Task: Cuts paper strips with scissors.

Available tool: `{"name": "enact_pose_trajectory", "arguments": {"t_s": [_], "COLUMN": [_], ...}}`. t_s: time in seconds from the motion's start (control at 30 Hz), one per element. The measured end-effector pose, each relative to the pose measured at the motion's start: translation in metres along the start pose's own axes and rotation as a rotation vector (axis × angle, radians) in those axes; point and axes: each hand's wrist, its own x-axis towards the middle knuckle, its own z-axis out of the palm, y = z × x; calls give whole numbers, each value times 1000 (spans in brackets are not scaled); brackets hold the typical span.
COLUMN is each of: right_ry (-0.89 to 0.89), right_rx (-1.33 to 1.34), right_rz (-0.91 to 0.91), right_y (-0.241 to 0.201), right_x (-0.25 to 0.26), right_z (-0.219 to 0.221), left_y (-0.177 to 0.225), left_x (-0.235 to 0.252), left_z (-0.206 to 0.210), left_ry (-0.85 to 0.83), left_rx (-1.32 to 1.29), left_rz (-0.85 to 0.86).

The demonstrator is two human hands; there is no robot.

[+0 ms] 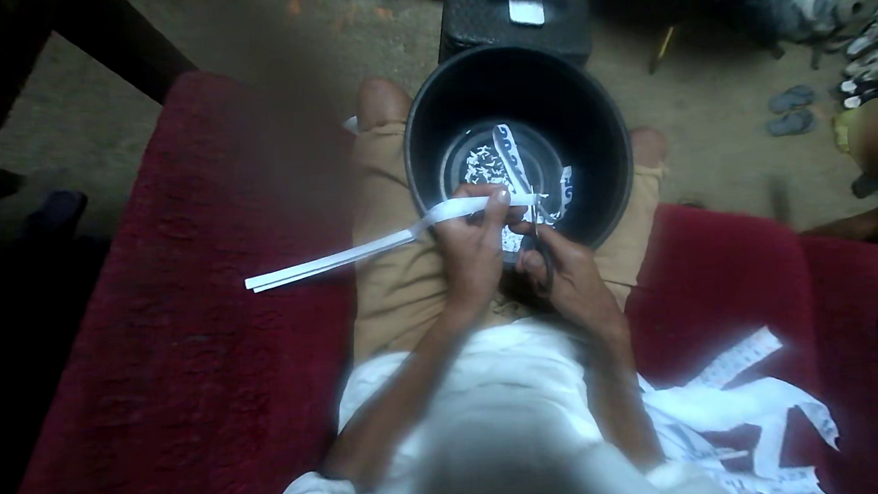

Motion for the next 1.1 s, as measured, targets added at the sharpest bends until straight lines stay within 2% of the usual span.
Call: {"name": "enact_pose_trajectory", "arguments": {"t_s": [0.7,0.87,1.1], "right_ry": [43,-35,-36], "right_rx": [8,59,15], "right_rz": [24,94,49], "right_y": [3,0,-1], "right_x": [-2,-5,-3], "right_z": [2,0,3], "left_y": [-1,0,-1], "left_x": [0,-1,0], "left_z": [1,-1,-1], "left_ry": [28,25,26], "left_rx": [18,6,-1], "left_rz": [23,25,25]}}
